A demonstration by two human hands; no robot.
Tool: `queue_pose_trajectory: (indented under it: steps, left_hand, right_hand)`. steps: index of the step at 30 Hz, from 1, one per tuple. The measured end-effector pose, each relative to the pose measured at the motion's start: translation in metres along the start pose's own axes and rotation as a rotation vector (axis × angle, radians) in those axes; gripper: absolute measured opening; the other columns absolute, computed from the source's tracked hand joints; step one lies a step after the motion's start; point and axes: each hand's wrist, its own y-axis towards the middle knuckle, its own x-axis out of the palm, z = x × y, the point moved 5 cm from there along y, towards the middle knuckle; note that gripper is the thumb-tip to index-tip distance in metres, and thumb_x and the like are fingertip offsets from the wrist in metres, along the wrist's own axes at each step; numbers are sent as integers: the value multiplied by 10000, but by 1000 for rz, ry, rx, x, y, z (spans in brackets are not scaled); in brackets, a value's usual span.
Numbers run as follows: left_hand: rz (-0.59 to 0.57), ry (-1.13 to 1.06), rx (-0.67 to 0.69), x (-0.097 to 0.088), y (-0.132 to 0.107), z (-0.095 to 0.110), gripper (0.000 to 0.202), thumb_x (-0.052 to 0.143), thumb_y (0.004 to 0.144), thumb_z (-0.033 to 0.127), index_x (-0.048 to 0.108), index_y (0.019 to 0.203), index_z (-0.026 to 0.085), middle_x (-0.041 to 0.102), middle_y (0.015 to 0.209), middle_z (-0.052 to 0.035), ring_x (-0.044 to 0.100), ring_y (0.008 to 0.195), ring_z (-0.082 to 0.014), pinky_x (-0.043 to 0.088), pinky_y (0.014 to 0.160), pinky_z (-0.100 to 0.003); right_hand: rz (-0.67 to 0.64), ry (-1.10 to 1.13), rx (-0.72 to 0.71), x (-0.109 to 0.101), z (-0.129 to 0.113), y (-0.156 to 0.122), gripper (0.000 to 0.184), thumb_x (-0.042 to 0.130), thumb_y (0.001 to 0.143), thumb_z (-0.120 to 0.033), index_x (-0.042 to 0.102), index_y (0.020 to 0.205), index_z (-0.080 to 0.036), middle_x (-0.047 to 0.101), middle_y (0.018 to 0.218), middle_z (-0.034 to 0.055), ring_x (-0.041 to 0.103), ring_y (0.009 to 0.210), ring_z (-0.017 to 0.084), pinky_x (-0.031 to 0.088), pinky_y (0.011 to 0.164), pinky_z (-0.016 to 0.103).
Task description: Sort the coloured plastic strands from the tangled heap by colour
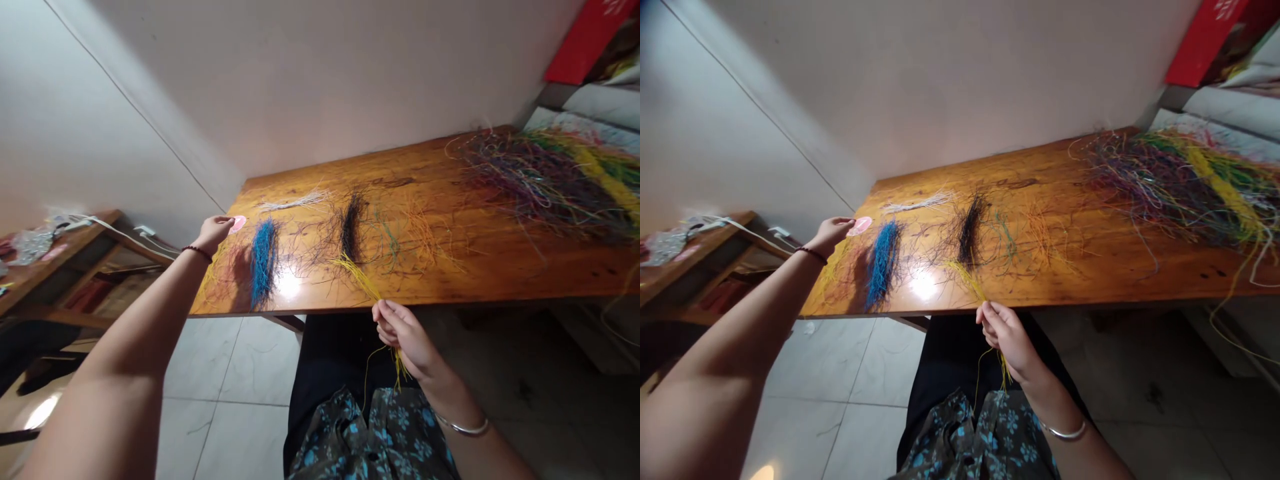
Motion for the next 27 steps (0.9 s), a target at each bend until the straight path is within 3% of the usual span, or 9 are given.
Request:
queue_pose_trajectory:
  steps: [3, 5, 7, 9, 10, 12, 19, 23, 27]
  left_hand:
    - [-38, -117, 151, 9, -59, 33, 296, 652, 835, 317, 700, 1066, 137, 716, 1027, -75, 643, 908, -169, 507, 817, -258]
    - [-136, -254, 396, 17, -122, 64, 271, 670, 844, 372, 704, 1005, 156, 715, 1039, -92, 657, 914, -185, 524, 810, -271]
    - [-450, -273, 508, 37, -194, 86, 252, 632, 890, 415, 712, 933, 180, 722, 914, -90, 669, 778, -183, 538, 721, -282]
    - [-793, -214, 511, 62, -261, 93, 253, 606, 920, 414, 736, 941, 198, 738, 888, -90, 687, 727, -191, 540, 657, -283]
    - [-862, -224, 504, 72, -287, 95, 260, 588, 936, 411, 749, 975, 210, 746, 910, -88, 693, 731, -191, 541, 664, -285]
    - [-861, -314, 467, 89, -320, 93, 275, 576, 951, 404, 752, 1045, 215, 754, 966, -87, 701, 749, -188, 546, 683, -284]
    - [-493, -652, 214, 116, -352, 78, 369, 607, 938, 436, 718, 1146, 152, 753, 1006, -111, 675, 737, -169, 501, 564, -225]
    - [-489, -796, 158, 121, -359, 79, 371, 651, 911, 429, 732, 1143, 151, 745, 953, -97, 640, 704, -147, 456, 527, -204]
    - [-498, -837, 162, 122, -358, 80, 331, 689, 890, 409, 768, 1072, 143, 684, 769, -50, 592, 678, -133, 467, 599, -218]
  right_hand:
    - [-18, 7, -1, 2, 1, -1, 475, 665, 860, -606, 520, 763, -164, 170, 539, -114, 109, 439, 28, 92, 431, 202]
    - [-22, 12, -7, 3, 2, -3, 467, 665, 863, -595, 522, 762, -162, 177, 538, -113, 113, 438, 28, 93, 431, 202]
    - [-25, 23, -16, 4, 3, -7, 447, 664, 873, -571, 526, 760, -160, 184, 535, -112, 114, 435, 27, 90, 430, 203]
    - [-31, 43, -26, 6, 2, -12, 410, 650, 893, -530, 537, 768, -156, 197, 533, -110, 120, 432, 27, 87, 429, 203]
    - [-36, 57, -32, 6, 1, -15, 383, 641, 904, -502, 544, 776, -155, 207, 532, -108, 127, 430, 28, 87, 429, 203]
    - [-51, 90, -43, 8, 0, -20, 320, 622, 916, -444, 557, 797, -153, 231, 530, -103, 140, 424, 30, 89, 430, 202]
    - [-136, 152, -10, 14, -1, -31, 216, 574, 902, -343, 538, 782, -167, 203, 516, -110, 125, 399, 35, 97, 420, 200]
    - [-160, 14, -57, 20, 2, -29, 268, 569, 916, -399, 541, 796, -162, 219, 524, -106, 132, 419, 41, 89, 425, 212]
    - [-169, -153, -111, 24, 7, -27, 373, 566, 923, -514, 548, 830, -153, 241, 545, -101, 134, 442, 46, 86, 429, 230]
